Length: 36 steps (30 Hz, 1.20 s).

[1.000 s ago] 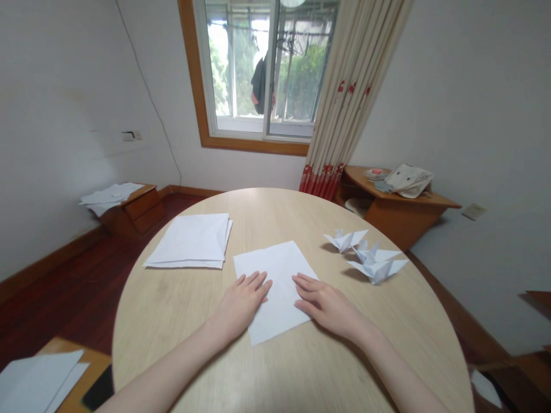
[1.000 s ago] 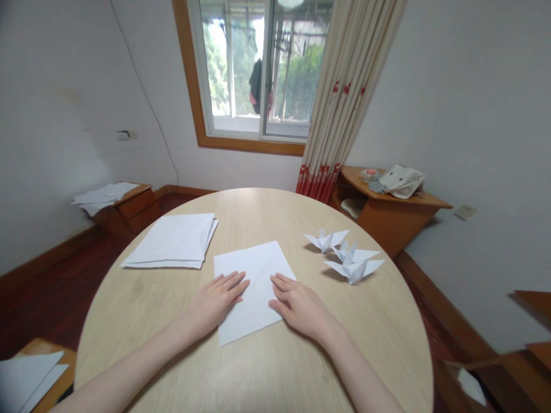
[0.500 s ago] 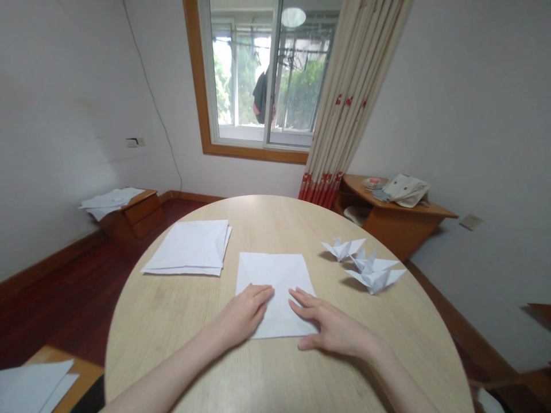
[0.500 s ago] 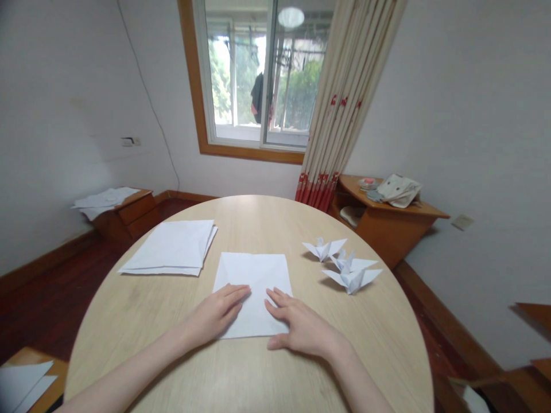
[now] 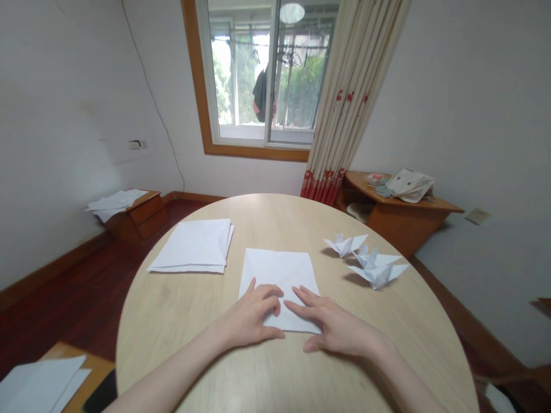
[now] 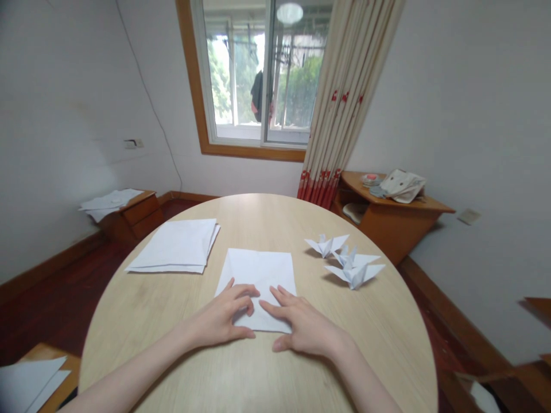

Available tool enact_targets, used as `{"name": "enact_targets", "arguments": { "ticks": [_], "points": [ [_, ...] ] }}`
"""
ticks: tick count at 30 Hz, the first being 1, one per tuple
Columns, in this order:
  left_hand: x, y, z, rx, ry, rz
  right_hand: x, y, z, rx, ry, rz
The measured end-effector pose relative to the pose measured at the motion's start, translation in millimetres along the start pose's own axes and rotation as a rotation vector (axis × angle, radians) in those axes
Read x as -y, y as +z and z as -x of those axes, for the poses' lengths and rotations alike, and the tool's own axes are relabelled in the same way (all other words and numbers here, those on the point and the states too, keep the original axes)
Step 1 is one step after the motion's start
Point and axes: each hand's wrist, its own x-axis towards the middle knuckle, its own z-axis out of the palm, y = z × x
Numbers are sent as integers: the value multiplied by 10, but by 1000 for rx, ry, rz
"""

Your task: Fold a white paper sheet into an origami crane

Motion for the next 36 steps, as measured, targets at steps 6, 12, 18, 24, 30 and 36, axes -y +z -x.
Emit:
{"name": "enact_targets", "arguments": {
  "ticks": [6, 12, 18, 24, 30, 36],
  "points": [
    [15, 0, 12, 6, 21, 6, 11, -11, 5, 9, -21, -12],
    [18, -25, 20, -31, 38, -55, 72, -87, 63, 7, 40, -18],
    [57, -9, 18, -73, 26, -191, 60, -112, 95, -38, 40, -38],
    [47, 1, 1, -40, -58, -194, 46, -125, 96, -78, 26, -52],
    [46, 3, 0, -41, -65, -108, 39, -108, 102, -225, 64, -70],
    [16, 15, 2, -78, -66, -49, 57, -168, 82, -337, 176, -16]
  ]
}}
